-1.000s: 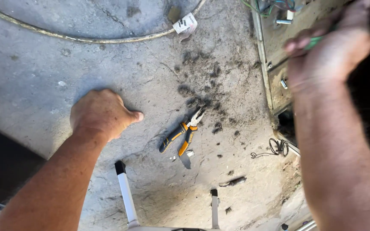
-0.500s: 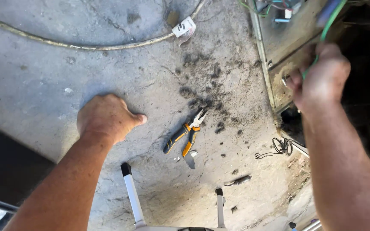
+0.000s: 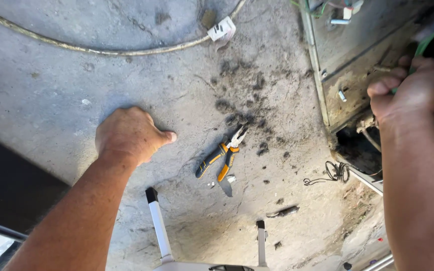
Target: The person sits on a small white step stool and uses a green brush to sweep dust and debris on a concrete floor. They move the stool to different positions to clean various areas around a toolbox and an appliance.
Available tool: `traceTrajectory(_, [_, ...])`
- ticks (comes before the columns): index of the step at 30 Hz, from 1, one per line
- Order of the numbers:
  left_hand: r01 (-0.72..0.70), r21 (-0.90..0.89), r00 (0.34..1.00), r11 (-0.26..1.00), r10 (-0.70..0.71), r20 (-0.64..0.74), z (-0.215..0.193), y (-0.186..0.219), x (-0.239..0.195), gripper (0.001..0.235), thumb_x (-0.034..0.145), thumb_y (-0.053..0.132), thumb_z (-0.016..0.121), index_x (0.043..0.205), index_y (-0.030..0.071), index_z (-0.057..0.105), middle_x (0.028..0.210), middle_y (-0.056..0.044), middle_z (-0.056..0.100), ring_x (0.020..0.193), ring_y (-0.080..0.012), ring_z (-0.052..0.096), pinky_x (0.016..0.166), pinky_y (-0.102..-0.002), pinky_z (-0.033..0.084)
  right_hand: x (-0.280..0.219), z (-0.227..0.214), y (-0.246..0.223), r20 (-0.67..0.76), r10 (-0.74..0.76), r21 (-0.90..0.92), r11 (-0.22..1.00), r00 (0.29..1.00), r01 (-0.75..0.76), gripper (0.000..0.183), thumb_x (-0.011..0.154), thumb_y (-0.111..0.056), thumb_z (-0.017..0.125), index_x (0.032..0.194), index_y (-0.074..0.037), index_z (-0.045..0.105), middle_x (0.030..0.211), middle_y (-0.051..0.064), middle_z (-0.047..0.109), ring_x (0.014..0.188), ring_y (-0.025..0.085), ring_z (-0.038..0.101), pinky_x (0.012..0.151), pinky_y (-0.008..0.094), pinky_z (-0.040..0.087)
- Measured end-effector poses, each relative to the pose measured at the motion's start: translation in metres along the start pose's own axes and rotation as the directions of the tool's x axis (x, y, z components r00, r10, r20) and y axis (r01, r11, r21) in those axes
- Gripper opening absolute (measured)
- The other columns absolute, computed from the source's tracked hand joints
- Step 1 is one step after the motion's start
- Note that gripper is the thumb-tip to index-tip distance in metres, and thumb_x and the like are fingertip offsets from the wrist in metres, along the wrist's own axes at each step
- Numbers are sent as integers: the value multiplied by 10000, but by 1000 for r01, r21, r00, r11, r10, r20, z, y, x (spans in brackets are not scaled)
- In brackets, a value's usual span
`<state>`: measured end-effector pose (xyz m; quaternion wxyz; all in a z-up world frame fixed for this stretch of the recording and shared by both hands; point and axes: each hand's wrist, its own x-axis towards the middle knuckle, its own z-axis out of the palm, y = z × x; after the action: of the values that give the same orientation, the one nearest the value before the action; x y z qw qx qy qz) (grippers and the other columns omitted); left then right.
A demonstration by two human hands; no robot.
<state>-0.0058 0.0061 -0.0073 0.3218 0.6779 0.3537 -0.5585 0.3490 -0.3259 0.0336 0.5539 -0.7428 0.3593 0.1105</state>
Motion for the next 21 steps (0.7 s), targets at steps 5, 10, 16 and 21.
traceTrajectory(5, [-8,7,1000,1000,8,-20,2,-1,3,487,830,680,689,825,202,779,564,1,738,821,-199,762,746,-369,574,-10,2,-7,103,10,172,985,995,-28,172,847,-220,523,878,-113,654,621,-76,371,504,58,360,529,202,278])
traceTrajectory(10, [0,12,1000,1000,1,-12,6,-2,6,483,823,682,696,843,205,771,574,5,743,832,-200,761,759,-365,572,-1,20,6,-66,-84,37,996,994,87,235,901,-298,402,818,-174,585,629,-81,323,516,73,266,503,236,199])
traceTrajectory(16, [-18,44,999,999,20,-40,11,-2,11,507,799,690,695,878,197,784,631,-8,765,916,-229,751,779,-393,577,37,29,27,-88,-312,-568,796,946,210,503,829,-261,351,1285,-345,545,1534,-208,434,1431,89,422,712,425,667])
traceTrajectory(21, [-35,49,997,998,38,-62,8,-3,12,570,790,731,710,957,193,799,830,-40,805,1021,-262,729,842,-405,574,11,-19,29,300,-649,-954,-198,699,226,343,1109,-323,539,1086,-82,781,837,231,769,704,400,759,524,526,564])
